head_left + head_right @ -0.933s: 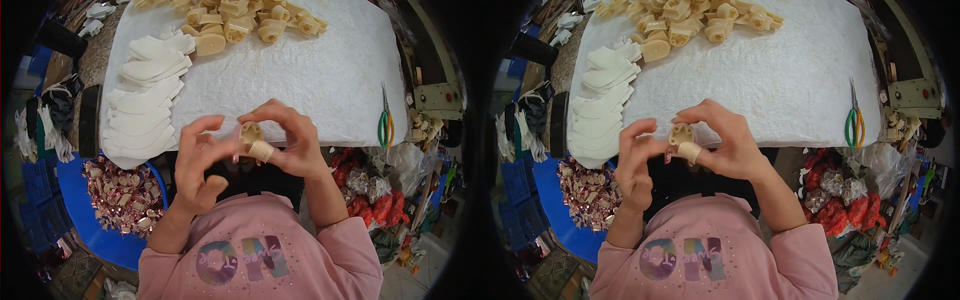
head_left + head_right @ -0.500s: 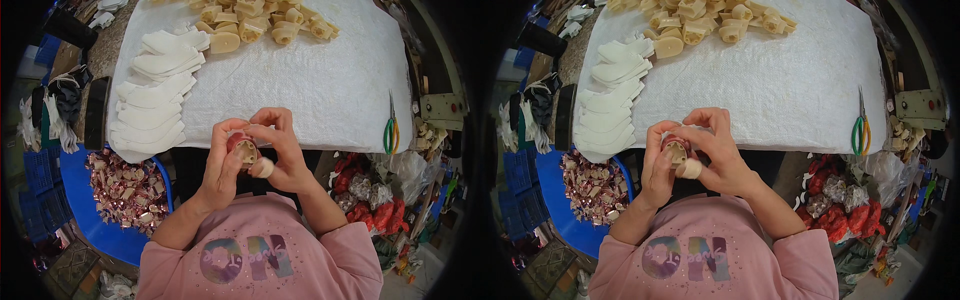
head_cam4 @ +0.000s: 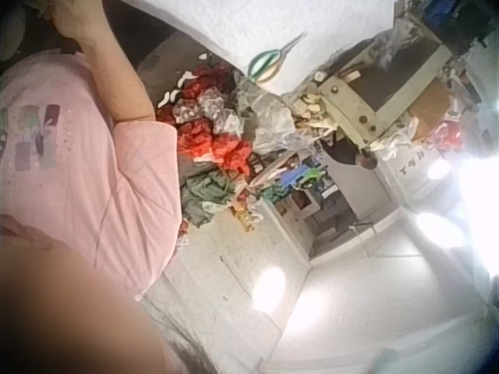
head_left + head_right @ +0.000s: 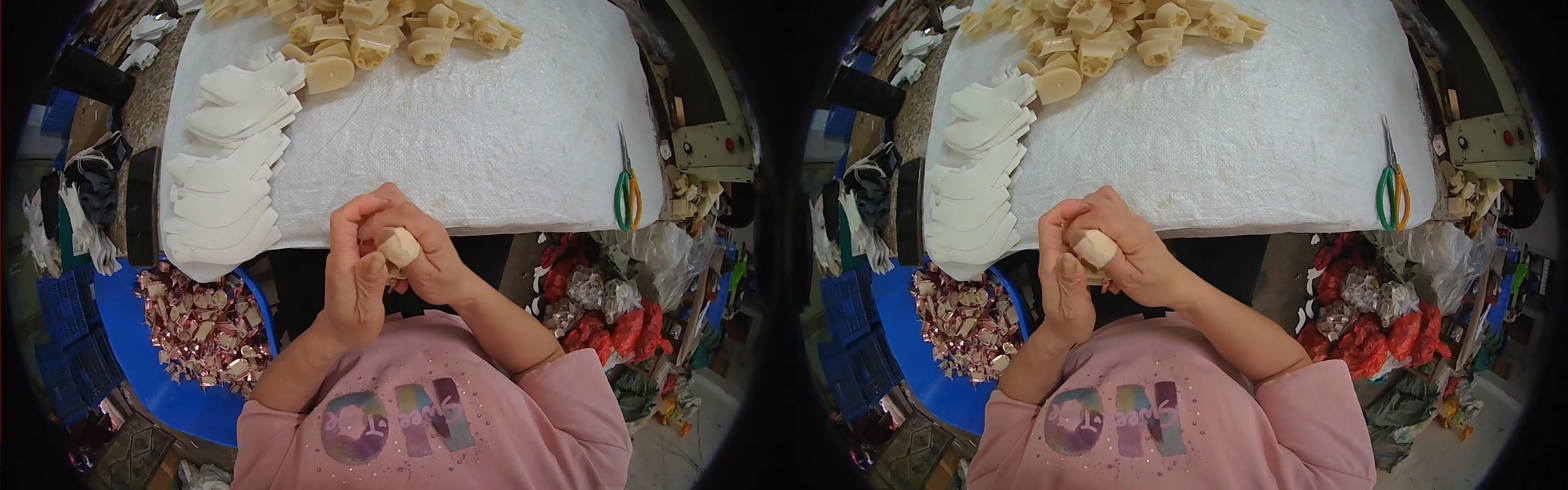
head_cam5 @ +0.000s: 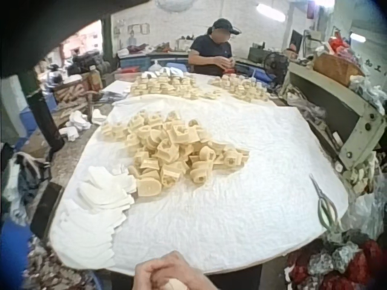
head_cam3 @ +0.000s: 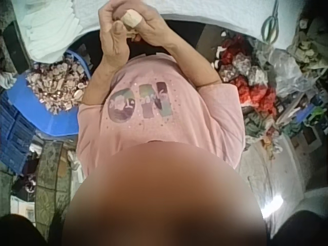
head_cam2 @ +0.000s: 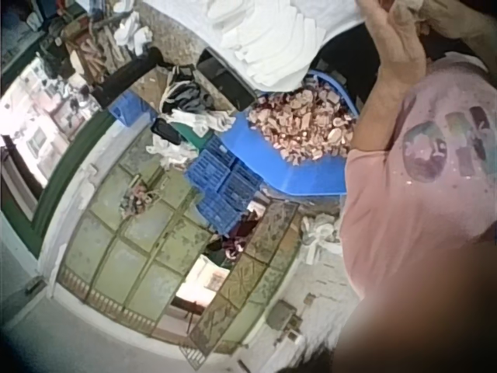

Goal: The recorder is assembling internal shoe heel components by inserting white padding strips into the plastic heel shells.

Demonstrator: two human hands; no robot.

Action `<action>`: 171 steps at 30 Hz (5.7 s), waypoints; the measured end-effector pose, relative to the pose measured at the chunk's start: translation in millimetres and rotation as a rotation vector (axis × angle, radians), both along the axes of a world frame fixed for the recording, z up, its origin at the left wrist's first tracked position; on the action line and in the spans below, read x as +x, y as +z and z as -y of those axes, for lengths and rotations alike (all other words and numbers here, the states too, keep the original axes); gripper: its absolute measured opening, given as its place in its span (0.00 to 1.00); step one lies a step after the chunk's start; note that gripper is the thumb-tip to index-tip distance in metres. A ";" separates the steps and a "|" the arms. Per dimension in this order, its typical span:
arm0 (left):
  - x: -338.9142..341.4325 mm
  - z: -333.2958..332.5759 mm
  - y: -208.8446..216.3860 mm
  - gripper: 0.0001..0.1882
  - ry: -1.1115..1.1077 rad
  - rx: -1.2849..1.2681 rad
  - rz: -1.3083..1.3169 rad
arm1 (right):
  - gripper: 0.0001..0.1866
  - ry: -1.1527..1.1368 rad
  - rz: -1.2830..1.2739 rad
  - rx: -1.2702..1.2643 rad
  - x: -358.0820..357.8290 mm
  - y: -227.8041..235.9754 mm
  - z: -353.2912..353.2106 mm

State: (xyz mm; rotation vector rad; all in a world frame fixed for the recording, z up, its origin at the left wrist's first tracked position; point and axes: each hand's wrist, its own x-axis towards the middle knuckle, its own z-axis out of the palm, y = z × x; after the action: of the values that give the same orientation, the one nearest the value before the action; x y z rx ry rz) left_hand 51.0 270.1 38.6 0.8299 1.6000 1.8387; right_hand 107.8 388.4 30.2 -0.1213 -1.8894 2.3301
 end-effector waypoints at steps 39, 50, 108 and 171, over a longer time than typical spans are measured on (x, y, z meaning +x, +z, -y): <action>-6.2 -1.9 -0.9 0.44 -0.052 0.010 0.131 | 0.10 -0.009 0.179 -0.013 0.8 18.6 -19.2; -5.1 -8.5 0.2 0.39 0.031 0.002 0.253 | 0.11 0.044 0.099 -0.234 8.2 5.7 -22.2; -8.5 -11.3 -7.0 0.25 0.376 -0.173 -0.905 | 0.11 -0.214 0.104 -0.535 12.8 -5.4 -0.4; -35.2 28.4 -23.9 0.32 -0.133 0.363 0.686 | 0.40 -0.369 0.113 1.400 78.8 46.0 -70.4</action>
State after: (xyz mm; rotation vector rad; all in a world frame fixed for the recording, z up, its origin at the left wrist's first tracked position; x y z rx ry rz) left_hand 15.8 241.6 14.7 0.3582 0.7833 2.0398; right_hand 186.7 458.8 76.3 -0.3721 -2.7234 0.4620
